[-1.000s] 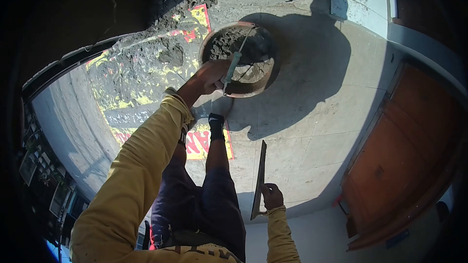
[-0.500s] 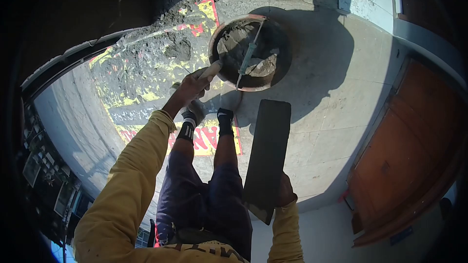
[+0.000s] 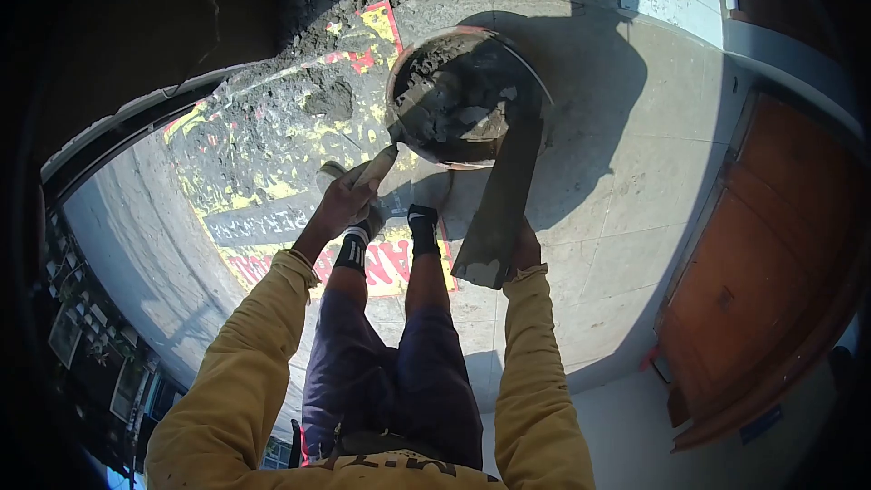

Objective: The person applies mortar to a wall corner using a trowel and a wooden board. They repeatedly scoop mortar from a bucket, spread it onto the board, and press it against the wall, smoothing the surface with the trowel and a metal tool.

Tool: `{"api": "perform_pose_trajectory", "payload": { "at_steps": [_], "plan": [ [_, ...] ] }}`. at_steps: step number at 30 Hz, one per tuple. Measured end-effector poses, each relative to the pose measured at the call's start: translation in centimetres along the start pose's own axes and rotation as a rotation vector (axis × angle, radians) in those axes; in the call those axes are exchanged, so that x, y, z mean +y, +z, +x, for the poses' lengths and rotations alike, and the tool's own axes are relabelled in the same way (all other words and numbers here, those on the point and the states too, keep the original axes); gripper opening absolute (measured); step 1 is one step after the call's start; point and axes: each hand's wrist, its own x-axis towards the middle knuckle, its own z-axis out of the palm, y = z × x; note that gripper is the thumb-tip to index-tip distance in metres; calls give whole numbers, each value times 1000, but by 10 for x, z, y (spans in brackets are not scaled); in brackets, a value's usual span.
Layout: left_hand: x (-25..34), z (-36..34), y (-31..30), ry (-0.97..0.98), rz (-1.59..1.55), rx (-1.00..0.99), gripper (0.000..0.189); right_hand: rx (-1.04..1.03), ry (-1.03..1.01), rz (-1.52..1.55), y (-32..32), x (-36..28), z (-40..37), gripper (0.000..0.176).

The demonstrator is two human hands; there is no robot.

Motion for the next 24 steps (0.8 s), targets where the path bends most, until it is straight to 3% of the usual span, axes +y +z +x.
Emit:
{"api": "perform_pose_trajectory", "payload": {
  "at_steps": [2, 3, 5, 6, 9, 10, 12, 16, 21, 24],
  "plan": [
    [4, -10, 7, 26, 36, -2, 50, -16, 262, 618, -5, 13, 2, 37],
    [7, -16, 11, 38, 58, -5, 53, -313, 64, 725, 1, 31, 13, 37],
    [17, -33, 19, 25, 135, 4, 55, -343, 38, 842, 25, 38, 2, 37],
    [19, -40, 23, 22, 175, 8, 56, -268, 61, 845, 37, 37, -5, 37],
    [7, -62, 36, 478, 370, -8, 52, 25, 149, 705, 76, 17, -26, 37],
    [-1, -65, 33, 445, 282, -54, 54, 93, 171, 648, 91, 5, -34, 37],
    [-7, -57, 28, 457, 413, -59, 53, 168, 187, 578, 110, -13, -31, 37],
    [25, -29, 37, 510, 878, -150, 46, 211, 164, 509, 134, -43, 11, 37],
    [46, 12, 36, 783, 1005, -207, 43, 212, 144, 537, 133, -47, 37, 37],
    [54, 24, 34, 830, 1053, -245, 42, 216, 144, 577, 120, -40, 27, 37]
  ]
}}
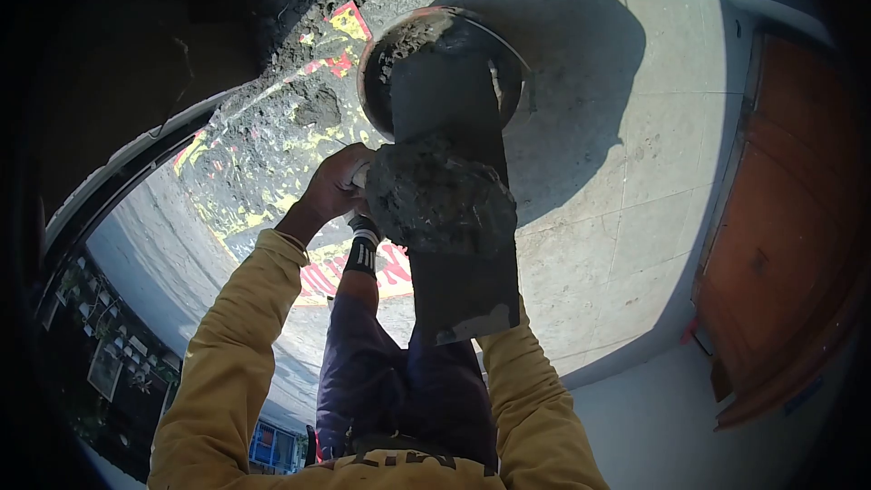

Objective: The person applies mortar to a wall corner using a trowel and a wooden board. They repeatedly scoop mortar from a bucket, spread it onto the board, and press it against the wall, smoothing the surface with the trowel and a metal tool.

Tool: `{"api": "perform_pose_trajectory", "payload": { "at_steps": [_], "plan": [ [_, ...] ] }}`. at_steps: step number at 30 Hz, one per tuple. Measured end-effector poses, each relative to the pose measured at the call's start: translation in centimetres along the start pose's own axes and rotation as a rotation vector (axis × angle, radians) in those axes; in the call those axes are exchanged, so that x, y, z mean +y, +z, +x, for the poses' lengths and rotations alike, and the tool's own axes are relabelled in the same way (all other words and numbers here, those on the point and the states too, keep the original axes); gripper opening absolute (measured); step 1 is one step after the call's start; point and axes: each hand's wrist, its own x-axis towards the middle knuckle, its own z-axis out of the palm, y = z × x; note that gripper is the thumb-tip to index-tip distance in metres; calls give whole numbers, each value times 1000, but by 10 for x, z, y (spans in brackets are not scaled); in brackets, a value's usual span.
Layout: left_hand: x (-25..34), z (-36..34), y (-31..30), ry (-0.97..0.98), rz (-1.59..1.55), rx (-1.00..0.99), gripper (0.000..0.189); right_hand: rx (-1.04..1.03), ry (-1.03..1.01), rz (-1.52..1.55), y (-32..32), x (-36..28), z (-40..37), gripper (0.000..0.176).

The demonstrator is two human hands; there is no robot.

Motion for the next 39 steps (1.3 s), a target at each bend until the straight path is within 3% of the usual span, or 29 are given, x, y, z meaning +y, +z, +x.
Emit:
{"api": "perform_pose_trajectory", "payload": {
  "at_steps": [8, 11, 15, 21, 30, 33, 39],
  "plan": [
    [-26, -14, 3, -61, 55, 22, 42, 38, -1, 55, -62, -10, -70, 37],
    [-31, -32, 0, -179, 66, 45, 39, 55, -45, 76, -88, -24, -87, 37],
    [7, -48, 6, -494, 187, 183, 39, 60, -137, 71, -97, -48, -70, 37],
    [59, -40, 27, -580, 173, 374, 42, 111, -102, 27, -78, -44, -78, 37],
    [98, -32, 32, -523, 155, 543, 42, 137, -6, -56, -25, -12, -72, 37],
    [80, -34, 28, -181, 210, 488, 51, 126, -3, -78, -6, -8, -57, 37],
    [44, -42, 6, 68, 282, 361, 54, 106, -11, -57, 16, -1, -33, 37]
  ]
}}
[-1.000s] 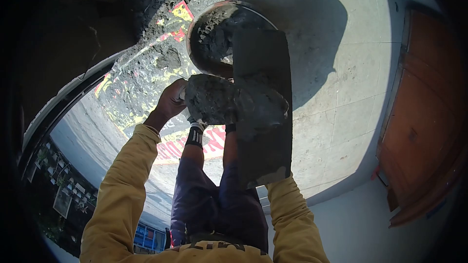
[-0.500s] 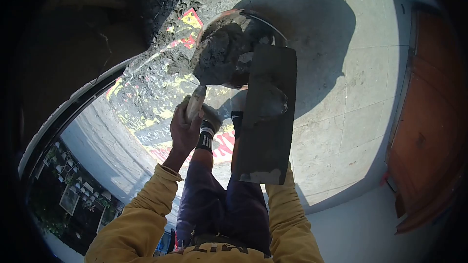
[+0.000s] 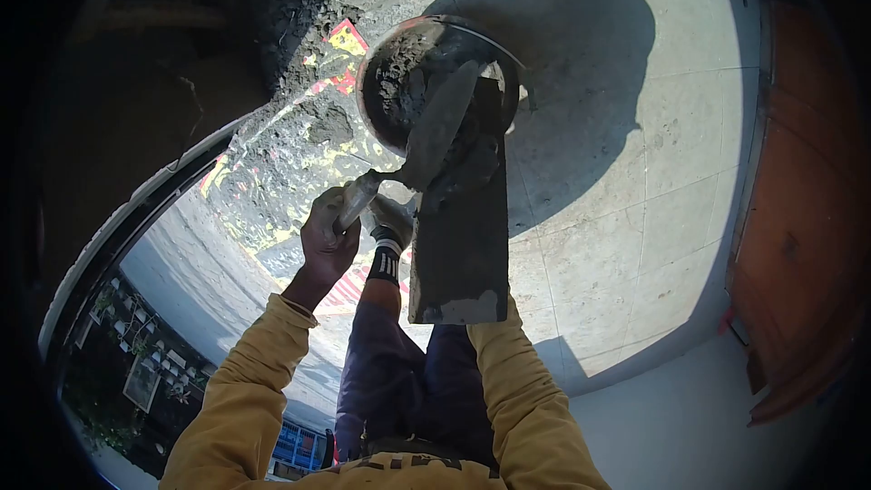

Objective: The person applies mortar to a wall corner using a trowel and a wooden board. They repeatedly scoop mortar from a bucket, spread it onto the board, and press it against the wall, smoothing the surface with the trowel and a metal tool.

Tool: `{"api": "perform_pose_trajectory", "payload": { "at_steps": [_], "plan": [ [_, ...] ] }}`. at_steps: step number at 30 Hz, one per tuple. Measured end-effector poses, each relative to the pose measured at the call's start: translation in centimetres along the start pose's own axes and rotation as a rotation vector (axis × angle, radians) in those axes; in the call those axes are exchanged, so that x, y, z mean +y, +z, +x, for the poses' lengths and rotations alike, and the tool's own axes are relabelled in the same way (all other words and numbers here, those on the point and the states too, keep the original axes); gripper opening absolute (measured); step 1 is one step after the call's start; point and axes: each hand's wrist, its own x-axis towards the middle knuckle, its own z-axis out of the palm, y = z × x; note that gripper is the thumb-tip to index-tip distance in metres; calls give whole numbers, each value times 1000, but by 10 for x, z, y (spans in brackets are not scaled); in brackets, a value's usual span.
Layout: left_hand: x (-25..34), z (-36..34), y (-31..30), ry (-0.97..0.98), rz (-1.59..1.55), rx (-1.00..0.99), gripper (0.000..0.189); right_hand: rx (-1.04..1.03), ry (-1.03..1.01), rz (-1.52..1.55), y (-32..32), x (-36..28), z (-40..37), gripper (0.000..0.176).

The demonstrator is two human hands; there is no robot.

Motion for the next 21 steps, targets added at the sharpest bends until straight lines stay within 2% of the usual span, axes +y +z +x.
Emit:
{"api": "perform_pose_trajectory", "payload": {
  "at_steps": [4, 8, 12, 16, 18, 19, 21],
  "plan": [
    [-5, 6, -12, 132, 68, -2, 55, -6, -10, 32, 5, 0, 12, 37],
    [-5, 12, -29, 173, 140, -60, 67, -19, -17, 55, -1, -4, 12, 37],
    [-6, 7, -46, 151, 200, -134, 54, -30, -46, 87, -30, -18, 2, 37],
    [-4, -8, -43, -133, 282, -154, 46, -23, -87, 110, -75, -40, -20, 37],
    [7, 3, -25, -284, 294, -125, 45, -4, -86, 98, -95, -47, -35, 37],
    [9, 14, -18, -423, 308, -188, 41, 5, -83, 88, -102, -48, -43, 37],
    [18, 51, -6, -507, 365, -260, 39, 26, -67, 61, -110, -49, -56, 37]
  ]
}}
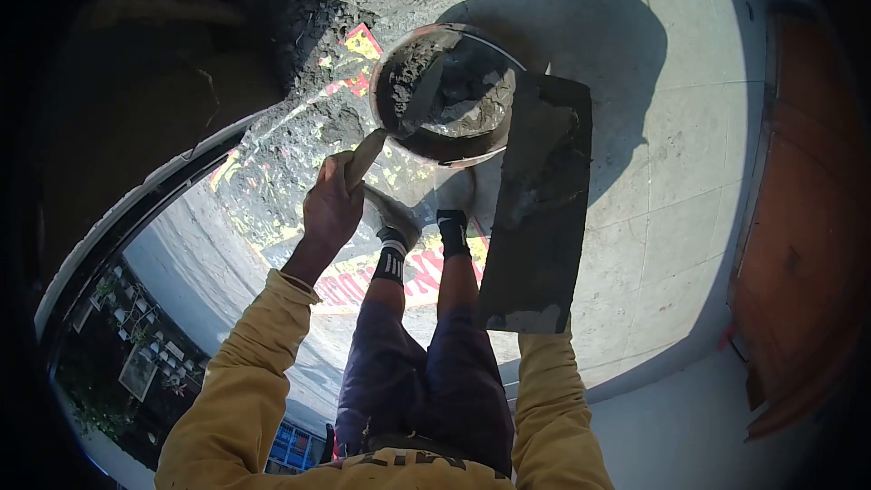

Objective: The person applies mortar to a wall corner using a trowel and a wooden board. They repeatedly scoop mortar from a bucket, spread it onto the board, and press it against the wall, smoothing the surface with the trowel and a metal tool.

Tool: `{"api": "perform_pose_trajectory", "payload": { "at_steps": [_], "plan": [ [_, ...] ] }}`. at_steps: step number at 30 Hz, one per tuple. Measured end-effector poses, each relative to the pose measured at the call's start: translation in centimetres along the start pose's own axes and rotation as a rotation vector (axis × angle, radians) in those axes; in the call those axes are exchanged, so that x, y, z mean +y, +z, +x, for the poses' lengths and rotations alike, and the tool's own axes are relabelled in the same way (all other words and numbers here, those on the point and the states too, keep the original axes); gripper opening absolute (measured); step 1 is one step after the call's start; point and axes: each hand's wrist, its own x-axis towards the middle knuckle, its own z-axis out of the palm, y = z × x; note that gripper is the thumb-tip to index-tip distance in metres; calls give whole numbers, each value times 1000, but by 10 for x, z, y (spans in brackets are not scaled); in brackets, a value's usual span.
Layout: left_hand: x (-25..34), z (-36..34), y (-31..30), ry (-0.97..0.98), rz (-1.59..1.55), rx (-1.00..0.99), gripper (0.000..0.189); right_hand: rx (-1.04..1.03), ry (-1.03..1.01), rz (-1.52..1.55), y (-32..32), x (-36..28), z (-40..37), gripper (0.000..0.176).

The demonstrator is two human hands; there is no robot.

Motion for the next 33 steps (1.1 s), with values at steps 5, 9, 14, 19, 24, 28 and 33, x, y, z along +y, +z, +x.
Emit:
{"api": "perform_pose_trajectory", "payload": {
  "at_steps": [5, 9, 14, 19, 24, 28, 33],
  "plan": [
    [20, 69, 33, 71, 189, 47, 46, 8, 36, -78, 8, 0, -12, 37],
    [32, 94, 52, 79, -96, -188, 51, -31, 66, -165, 35, -3, -23, 38],
    [40, 2, 0, 150, -266, 17, 64, -166, 76, -286, 88, -29, -60, 38],
    [-24, -156, -89, -20, -541, 32, 61, -466, -2, -446, 176, -62, -102, 38],
    [-43, -283, -296, -434, -549, 379, 65, -820, -132, -580, 334, -101, -176, 38],
    [-59, -369, -483, -285, -413, 973, 57, -1100, -387, -575, 456, -140, -266, 38],
    [7, -468, -699, 55, -30, 1500, 54, -1395, -835, -374, 595, -209, -397, 38]
  ]
}}
